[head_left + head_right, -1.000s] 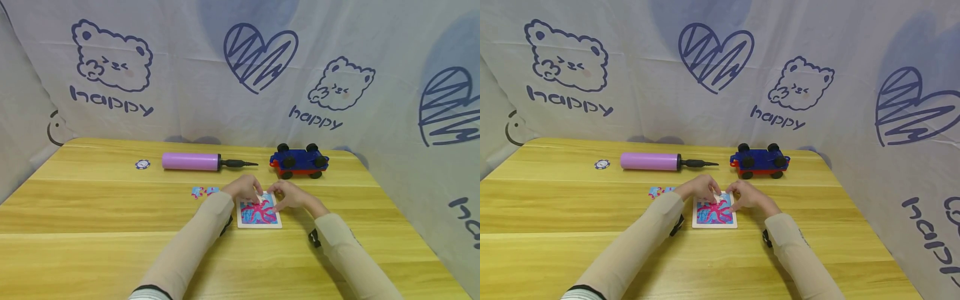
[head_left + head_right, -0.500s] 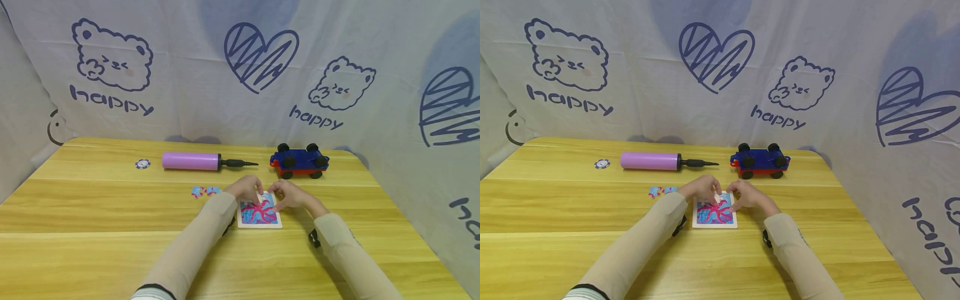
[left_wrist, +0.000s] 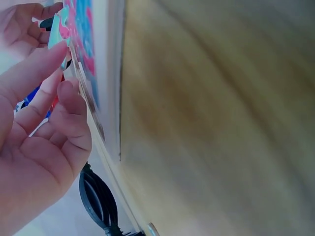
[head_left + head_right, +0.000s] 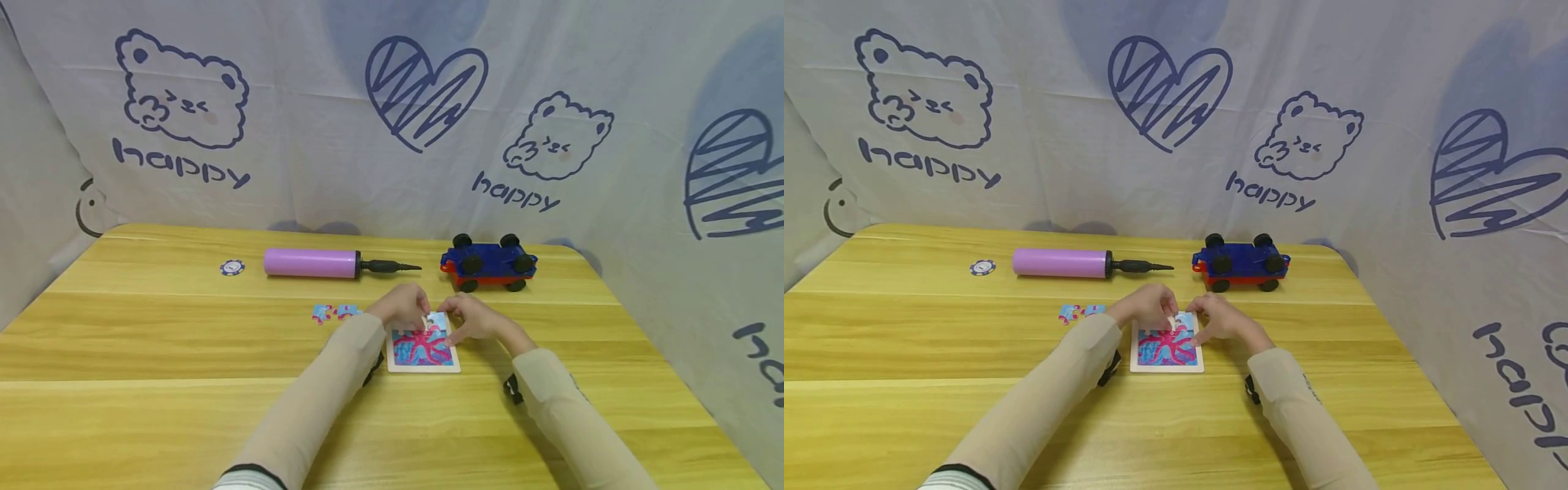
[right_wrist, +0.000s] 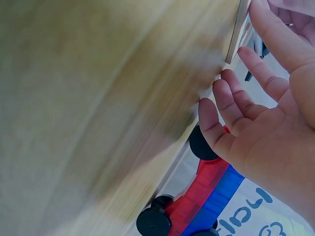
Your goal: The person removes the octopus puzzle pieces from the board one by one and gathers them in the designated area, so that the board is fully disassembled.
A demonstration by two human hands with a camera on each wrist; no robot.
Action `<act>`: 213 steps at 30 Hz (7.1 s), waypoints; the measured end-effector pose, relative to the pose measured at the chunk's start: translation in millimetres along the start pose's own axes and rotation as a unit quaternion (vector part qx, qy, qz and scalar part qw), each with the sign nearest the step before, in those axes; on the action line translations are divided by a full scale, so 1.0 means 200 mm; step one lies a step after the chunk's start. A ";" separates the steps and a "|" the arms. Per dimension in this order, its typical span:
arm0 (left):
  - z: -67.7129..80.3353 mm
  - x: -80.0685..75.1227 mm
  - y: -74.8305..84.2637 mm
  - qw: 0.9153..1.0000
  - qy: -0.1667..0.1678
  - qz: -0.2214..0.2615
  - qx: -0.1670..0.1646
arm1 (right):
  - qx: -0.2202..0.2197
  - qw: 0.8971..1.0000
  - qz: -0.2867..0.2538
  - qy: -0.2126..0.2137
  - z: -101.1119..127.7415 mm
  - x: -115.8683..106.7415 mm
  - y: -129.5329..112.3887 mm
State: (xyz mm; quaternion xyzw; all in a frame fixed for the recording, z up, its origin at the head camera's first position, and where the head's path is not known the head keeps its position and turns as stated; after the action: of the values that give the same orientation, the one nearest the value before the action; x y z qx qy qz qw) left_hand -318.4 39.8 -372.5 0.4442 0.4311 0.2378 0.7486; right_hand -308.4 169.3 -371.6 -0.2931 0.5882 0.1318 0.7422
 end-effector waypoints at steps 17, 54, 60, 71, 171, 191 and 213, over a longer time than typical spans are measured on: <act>-0.01 -0.03 0.01 0.996 0.024 0.070 0.058 | 0.002 1.000 -0.006 0.003 0.00 0.00 0.00; 0.10 -0.26 -0.12 0.981 0.049 0.179 0.053 | 0.011 1.000 -0.009 -0.005 0.00 0.01 0.00; 0.14 -0.32 -0.16 0.982 0.058 0.170 0.050 | 0.009 1.000 -0.010 -0.003 0.00 0.01 0.00; 0.18 -0.38 -0.21 0.984 0.067 0.158 0.043 | 0.003 1.000 -0.007 0.000 0.00 0.01 0.00; 0.17 -0.07 -0.07 0.992 -0.085 -0.086 0.022 | -0.079 0.992 -0.083 -0.051 0.00 0.05 -0.11; 0.18 -0.06 -0.05 0.990 -0.090 -0.103 0.044 | -0.076 0.993 -0.077 -0.049 0.00 0.05 -0.11; 0.16 -0.04 -0.05 0.988 -0.104 -0.102 0.052 | -0.080 0.993 -0.074 -0.043 -0.01 0.06 -0.10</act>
State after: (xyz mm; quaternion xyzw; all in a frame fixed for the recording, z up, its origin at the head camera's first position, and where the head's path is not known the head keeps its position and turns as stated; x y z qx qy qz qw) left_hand -295.7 13.6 -369.9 0.4582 0.4058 0.0905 0.7856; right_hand -295.2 150.7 -377.4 -0.3887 0.5194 0.1356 0.7488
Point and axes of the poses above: each hand's wrist, its own z-axis away from the middle knuckle, its own x-axis out of the palm, y = z × x, the point moved 5 cm from there along -z, towards the middle knuckle, and after that the axes turned 14 degrees about z, right-handed, at the moved point
